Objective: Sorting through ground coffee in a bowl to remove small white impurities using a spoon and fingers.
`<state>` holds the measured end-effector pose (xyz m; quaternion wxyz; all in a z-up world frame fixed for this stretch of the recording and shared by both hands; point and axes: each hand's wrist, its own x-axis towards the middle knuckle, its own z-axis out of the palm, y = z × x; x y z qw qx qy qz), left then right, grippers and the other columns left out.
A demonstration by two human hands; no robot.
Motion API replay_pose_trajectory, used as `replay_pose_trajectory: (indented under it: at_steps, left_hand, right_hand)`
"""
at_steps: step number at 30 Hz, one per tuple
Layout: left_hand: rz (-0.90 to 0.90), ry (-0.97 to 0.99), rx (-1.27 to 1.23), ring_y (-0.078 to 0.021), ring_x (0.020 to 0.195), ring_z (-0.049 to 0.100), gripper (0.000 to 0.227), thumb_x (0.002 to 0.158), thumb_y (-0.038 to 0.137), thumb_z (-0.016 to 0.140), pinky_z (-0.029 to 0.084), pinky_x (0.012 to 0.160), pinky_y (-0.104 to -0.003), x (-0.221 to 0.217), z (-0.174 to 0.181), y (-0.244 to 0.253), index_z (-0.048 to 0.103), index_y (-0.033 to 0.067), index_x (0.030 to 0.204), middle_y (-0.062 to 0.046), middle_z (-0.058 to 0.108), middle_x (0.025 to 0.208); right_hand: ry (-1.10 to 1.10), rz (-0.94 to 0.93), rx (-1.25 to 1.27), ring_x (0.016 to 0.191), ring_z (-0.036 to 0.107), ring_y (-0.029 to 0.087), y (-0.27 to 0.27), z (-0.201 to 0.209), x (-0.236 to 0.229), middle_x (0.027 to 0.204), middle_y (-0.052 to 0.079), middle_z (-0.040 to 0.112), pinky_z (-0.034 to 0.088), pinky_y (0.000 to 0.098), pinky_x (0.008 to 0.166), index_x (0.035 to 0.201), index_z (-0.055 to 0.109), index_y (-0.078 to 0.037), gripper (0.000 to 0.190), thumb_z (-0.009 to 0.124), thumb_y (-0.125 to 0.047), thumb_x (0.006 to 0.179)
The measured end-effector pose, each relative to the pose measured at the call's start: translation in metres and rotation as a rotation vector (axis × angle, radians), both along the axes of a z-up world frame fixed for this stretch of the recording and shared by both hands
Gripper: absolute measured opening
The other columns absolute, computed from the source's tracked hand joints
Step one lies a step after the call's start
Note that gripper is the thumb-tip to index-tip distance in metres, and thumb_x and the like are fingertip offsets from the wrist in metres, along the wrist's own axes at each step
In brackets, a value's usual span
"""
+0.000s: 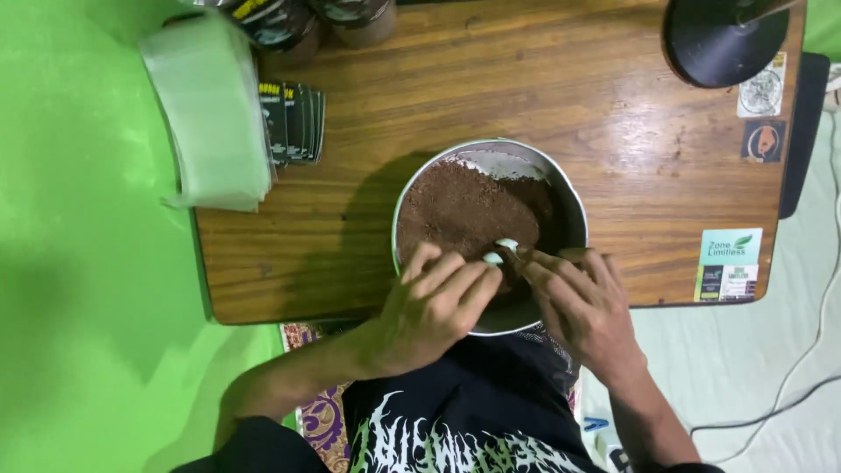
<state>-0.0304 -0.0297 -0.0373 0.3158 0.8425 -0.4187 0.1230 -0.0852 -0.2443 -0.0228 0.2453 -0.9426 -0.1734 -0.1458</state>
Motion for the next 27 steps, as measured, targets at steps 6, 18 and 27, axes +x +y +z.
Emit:
replay_pose_trajectory:
  at_steps: [6, 18, 27]
  left_hand:
    - [-0.049, 0.078, -0.039, -0.021, 0.081, 0.072, 0.024, 0.083, -0.006, 0.079, 0.052, 0.058, -0.025, 0.012, 0.018, -0.01, 0.075, -0.0031, 0.106, -0.019, 0.078, 0.102]
    - [-0.135, 0.088, 0.038, -0.021, 0.08, 0.071, 0.028, 0.081, -0.006, 0.08, 0.053, 0.058, -0.024, 0.015, 0.013, -0.036, 0.075, -0.0039, 0.108, -0.019, 0.078, 0.104]
    - [-0.043, -0.038, 0.017, -0.0228, 0.068, 0.063, 0.005, 0.094, 0.001, 0.067, 0.05, 0.058, -0.03, 0.008, -0.001, -0.053, 0.07, 0.0054, 0.095, -0.009, 0.064, 0.081]
  right_hand:
    - [0.12, -0.097, -0.192, 0.097, 0.058, 0.018, -0.018, 0.002, -0.022, 0.122, -0.001, 0.077, 0.042, 0.0334, 0.084, 0.119, 0.073, -0.017, 0.028, 0.075, -0.016, 0.091]
    - [0.055, -0.174, -0.241, 0.098, 0.057, 0.018, -0.042, -0.004, -0.038, 0.125, 0.001, 0.077, 0.039, 0.0321, 0.078, 0.109, 0.074, -0.013, 0.016, 0.075, -0.02, 0.095]
    - [-0.006, -0.15, -0.161, 0.082, 0.058, 0.03, -0.038, 0.005, -0.019, 0.11, 0.009, 0.075, 0.042, 0.0392, 0.068, 0.104, 0.074, -0.011, 0.012, 0.068, -0.008, 0.095]
